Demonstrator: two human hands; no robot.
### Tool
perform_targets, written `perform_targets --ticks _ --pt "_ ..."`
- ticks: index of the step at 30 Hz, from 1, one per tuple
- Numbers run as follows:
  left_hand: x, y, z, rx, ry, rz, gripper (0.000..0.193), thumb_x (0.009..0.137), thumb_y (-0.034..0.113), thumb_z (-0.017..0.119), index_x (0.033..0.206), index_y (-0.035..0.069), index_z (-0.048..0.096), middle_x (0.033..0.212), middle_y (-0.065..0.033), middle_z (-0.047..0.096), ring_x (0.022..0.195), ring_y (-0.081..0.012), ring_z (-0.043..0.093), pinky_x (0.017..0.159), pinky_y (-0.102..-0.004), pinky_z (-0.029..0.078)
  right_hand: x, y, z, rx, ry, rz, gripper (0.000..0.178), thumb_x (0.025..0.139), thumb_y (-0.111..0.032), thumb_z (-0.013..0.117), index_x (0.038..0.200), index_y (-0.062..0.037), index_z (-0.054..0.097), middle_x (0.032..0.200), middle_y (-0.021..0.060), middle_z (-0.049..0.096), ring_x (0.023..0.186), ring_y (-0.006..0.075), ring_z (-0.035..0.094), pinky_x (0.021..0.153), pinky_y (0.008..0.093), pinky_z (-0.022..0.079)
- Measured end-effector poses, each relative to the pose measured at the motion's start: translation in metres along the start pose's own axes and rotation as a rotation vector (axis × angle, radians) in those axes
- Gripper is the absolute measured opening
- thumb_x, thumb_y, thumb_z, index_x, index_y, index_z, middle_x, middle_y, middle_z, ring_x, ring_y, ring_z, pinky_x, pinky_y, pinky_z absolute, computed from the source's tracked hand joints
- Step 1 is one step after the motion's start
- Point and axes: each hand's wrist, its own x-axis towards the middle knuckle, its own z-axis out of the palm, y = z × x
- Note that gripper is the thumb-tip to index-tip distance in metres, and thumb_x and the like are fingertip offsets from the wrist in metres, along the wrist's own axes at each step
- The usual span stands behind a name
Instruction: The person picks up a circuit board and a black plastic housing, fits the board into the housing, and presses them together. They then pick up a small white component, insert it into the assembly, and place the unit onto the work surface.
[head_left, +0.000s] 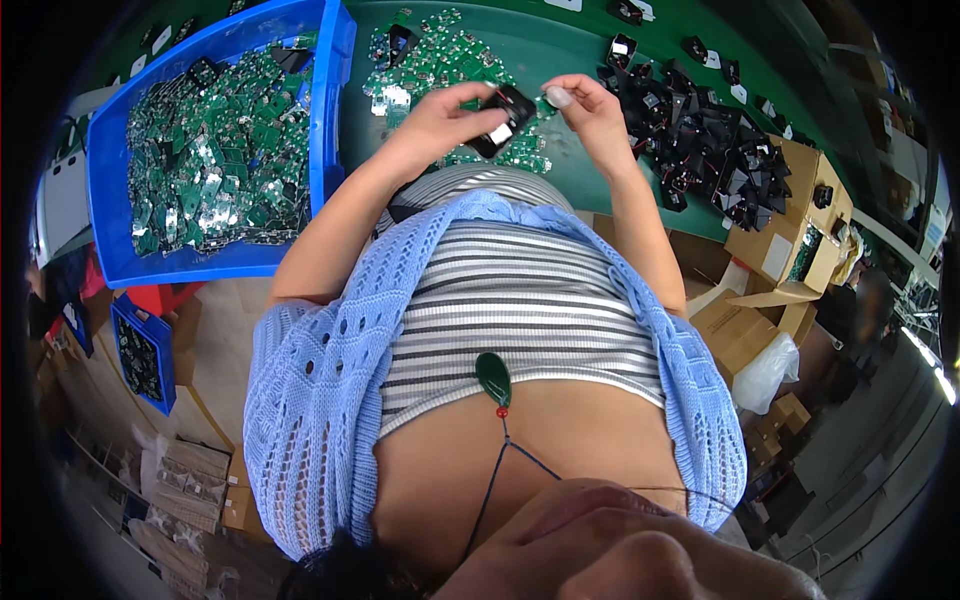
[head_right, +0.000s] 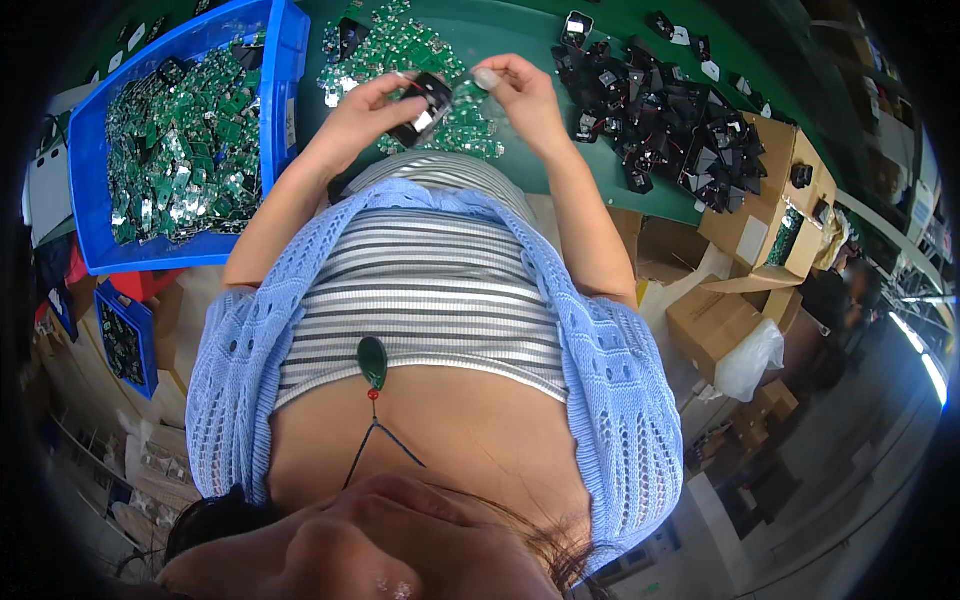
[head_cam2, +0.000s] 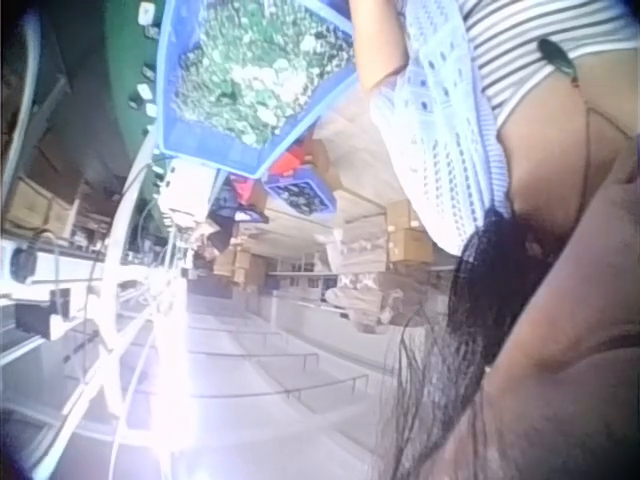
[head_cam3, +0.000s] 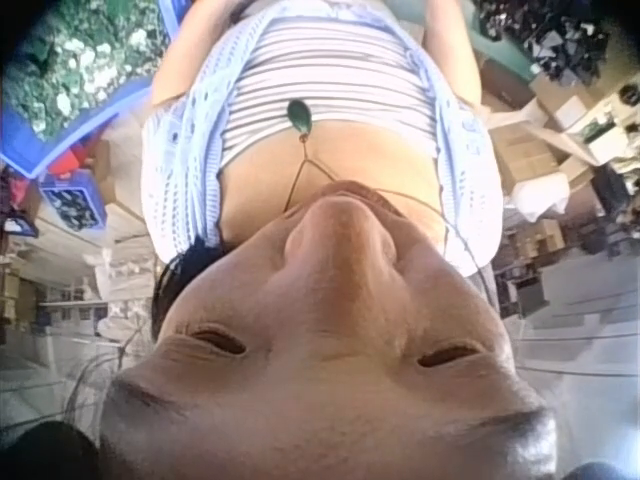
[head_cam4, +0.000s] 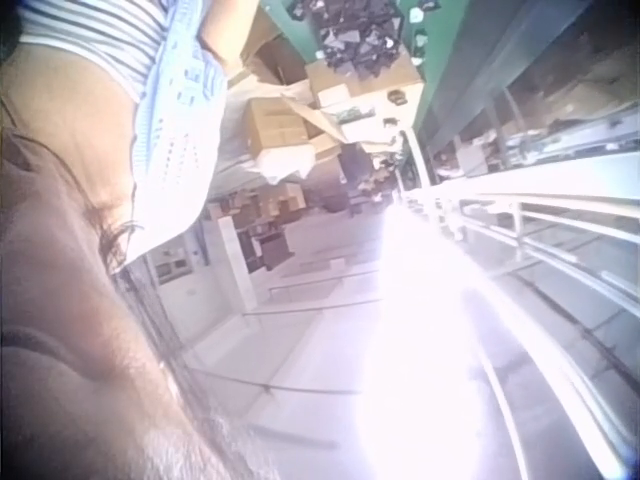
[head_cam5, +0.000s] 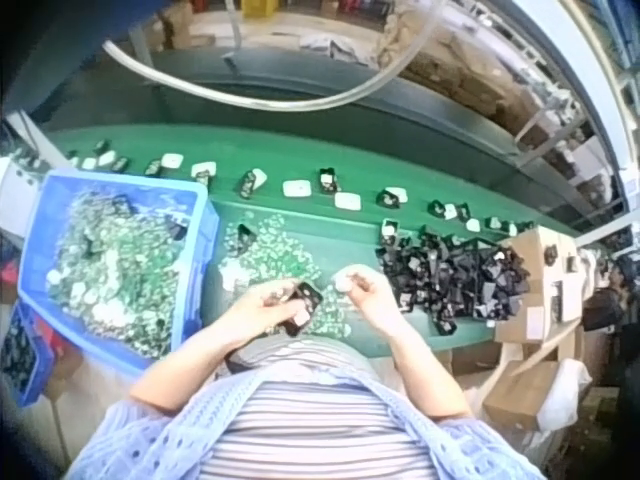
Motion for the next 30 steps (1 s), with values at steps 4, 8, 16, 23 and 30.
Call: perform_targets --ticks 4,8,16,23,30 --pt "-0.002 -0.001 0.016 -0.035 0.007 0.032 0.024 0.081 0.015 0.062 0.101 0.003 0.057 0.083 -0.0021 0.061 0.073 -0.0066 0.055 0.066 -0.0207 0.044 -0.008 -0.021 0.013 0.041 -0.007 -0.081 0.016 0.085 -0.012 0.056 0.099 -0.0031 0.059 0.072 -0.0029 0.054 0.058 0.0041 0.042 0.053 0.0183 0.035" --pt "-0.009 0.002 0.021 -0.214 0.167 0.095 0.023 0.082 0.014 0.061 0.101 0.002 0.057 0.088 -0.0033 0.060 0.078 -0.0070 0.056 0.068 -0.0209 0.045 -0.028 -0.021 0.023 0.186 -0.070 0.044 0.026 0.086 -0.011 0.054 0.110 -0.0012 0.051 0.086 0.0049 0.058 0.071 0.0107 0.054 0.058 0.0221 0.044" --pt "-0.021 0.007 0.021 -0.119 0.125 0.126 0.024 0.082 0.009 0.060 0.104 0.001 0.054 0.094 -0.0055 0.061 0.085 -0.0089 0.057 0.075 -0.0223 0.045 -0.044 -0.030 0.047 0.294 0.094 -0.088 0.017 0.086 -0.010 0.054 0.100 -0.0018 0.057 0.090 0.0053 0.058 0.082 0.0102 0.054 0.059 0.0220 0.049" --pt "-0.021 0.004 0.025 0.171 0.145 0.229 0.023 0.079 0.012 0.064 0.098 0.001 0.056 0.082 -0.0024 0.061 0.069 -0.0057 0.056 0.061 -0.0198 0.046 -0.037 -0.017 0.031 -0.018 0.066 -0.175 0.017 0.086 -0.013 0.054 0.098 -0.0015 0.058 0.087 0.0027 0.058 0.075 0.0102 0.055 0.061 0.0221 0.049" --pt "-0.023 0.017 0.021 0.195 0.085 0.234 0.019 0.084 0.008 0.057 0.102 0.002 0.053 0.093 -0.0031 0.058 0.085 -0.0076 0.055 0.076 -0.0211 0.044 -0.042 -0.031 0.031 0.258 -0.074 -0.030 0.015 0.086 -0.012 0.056 0.097 -0.0015 0.057 0.083 0.0024 0.059 0.071 0.0094 0.055 0.056 0.0227 0.048"
